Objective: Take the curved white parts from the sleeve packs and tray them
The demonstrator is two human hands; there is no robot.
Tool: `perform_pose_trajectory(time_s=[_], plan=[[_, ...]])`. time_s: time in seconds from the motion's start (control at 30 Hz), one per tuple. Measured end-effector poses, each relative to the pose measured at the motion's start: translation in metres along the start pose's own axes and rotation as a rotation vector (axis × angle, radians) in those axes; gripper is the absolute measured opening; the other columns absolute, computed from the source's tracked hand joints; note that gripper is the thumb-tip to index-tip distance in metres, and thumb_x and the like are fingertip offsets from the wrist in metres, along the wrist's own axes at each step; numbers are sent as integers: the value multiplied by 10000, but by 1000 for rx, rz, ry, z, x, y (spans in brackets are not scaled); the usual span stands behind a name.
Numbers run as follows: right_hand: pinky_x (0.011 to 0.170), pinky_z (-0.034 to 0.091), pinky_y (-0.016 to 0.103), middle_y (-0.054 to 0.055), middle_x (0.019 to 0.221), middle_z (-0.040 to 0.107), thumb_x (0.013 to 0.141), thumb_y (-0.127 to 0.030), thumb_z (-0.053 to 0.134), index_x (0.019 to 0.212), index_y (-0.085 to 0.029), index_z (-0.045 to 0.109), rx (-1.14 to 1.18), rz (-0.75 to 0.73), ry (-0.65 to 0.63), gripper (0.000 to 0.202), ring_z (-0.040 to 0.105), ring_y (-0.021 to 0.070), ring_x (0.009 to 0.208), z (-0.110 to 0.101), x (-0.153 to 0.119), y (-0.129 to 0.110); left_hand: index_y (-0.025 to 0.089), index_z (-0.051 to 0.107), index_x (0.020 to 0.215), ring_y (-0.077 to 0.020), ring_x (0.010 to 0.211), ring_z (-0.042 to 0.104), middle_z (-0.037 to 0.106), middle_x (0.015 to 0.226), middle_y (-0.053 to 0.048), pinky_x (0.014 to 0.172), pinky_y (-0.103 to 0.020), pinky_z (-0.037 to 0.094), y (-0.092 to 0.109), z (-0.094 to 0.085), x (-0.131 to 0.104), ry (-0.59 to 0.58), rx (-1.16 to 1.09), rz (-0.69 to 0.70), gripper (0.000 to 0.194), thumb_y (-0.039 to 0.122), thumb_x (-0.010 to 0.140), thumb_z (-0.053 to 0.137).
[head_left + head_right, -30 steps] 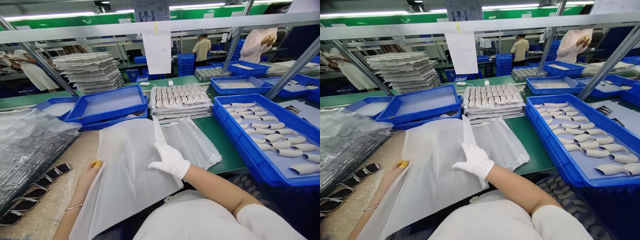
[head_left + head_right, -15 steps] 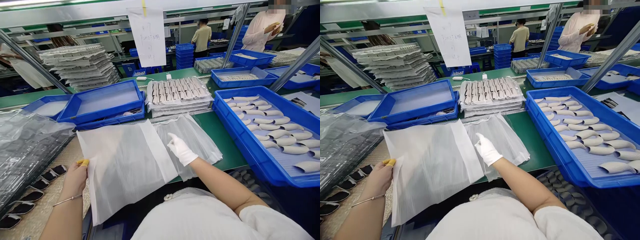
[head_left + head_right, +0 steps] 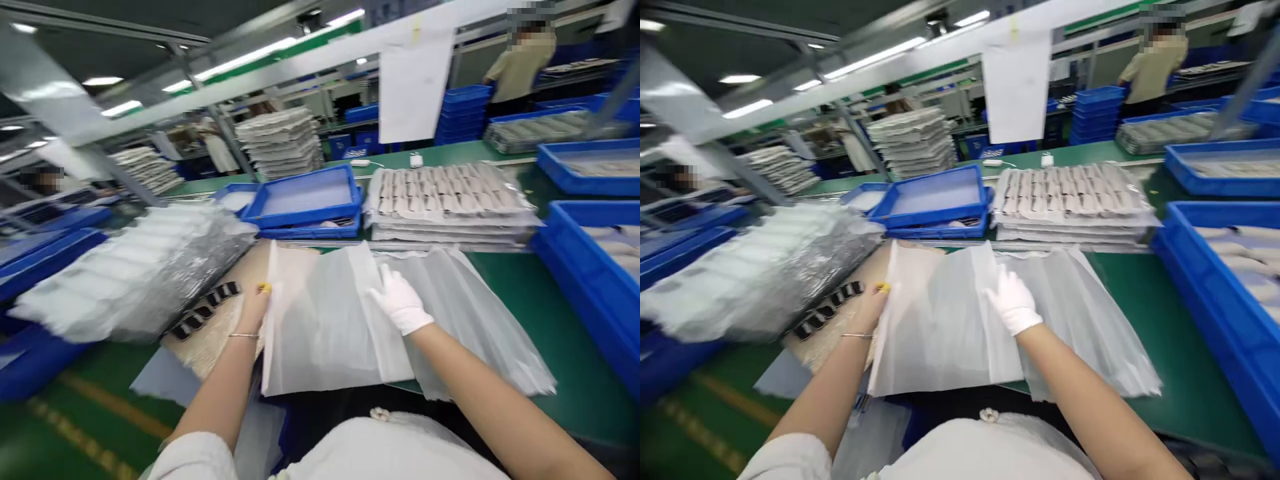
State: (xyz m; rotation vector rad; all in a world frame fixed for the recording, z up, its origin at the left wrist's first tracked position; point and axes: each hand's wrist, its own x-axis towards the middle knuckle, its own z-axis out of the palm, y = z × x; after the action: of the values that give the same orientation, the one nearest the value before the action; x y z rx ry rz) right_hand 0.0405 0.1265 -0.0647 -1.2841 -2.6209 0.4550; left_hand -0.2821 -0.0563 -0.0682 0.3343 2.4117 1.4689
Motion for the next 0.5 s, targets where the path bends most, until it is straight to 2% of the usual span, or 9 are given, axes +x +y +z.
perform_pose_trajectory(time_s=[0.13,0.23,0.3,0.37,0.43,0.5], plan=[[768,478,404,239,1126,614,925,-598,592,1492,-65,423,-94,-59,3,797,637,354,969,7,10,-6,153,627,1188,-214,992,661,655,1174,-89,846,-416,582,-10,5,6,23,-80,12,306,340,947,642],[728,487,411,252,1120,635,890,-636,620,1470,-68,459,-98,-159,-115,828,645,358,941,24,0,-18,152,628,1186,-211,983,663,657,1167,-88,838,-411,584,-16,7,11,30,-117,23,305,342,947,642],[723,492,414,253,1125,645,904,-543,651,1474,-71,457,-136,-176,-167,765,646,363,950,35,-5,-23,150,629,1178,-206,967,665,660,1153,-85,825,-402,587,-17,6,14,40,-124,26,300,342,948,641],[751,494,412,240,1128,653,934,-369,637,1475,-77,453,-102,-163,-169,641,651,352,966,41,-5,-23,148,632,1164,-197,942,667,665,1130,-80,807,-390,589,-17,3,16,55,-114,27,290,341,948,641],[787,488,416,238,1141,654,931,-209,591,1436,-70,490,45,-133,-157,534,661,341,967,41,-4,-21,144,637,1141,-188,912,668,670,1097,-73,788,-376,589,-15,0,18,71,-87,32,274,339,948,642],[815,478,413,221,1122,668,924,-141,557,1348,-88,569,200,-104,-157,428,667,322,956,37,-2,-18,140,643,1108,-176,876,665,674,1054,-62,763,-358,586,-13,-2,17,84,-53,54,254,338,949,641]])
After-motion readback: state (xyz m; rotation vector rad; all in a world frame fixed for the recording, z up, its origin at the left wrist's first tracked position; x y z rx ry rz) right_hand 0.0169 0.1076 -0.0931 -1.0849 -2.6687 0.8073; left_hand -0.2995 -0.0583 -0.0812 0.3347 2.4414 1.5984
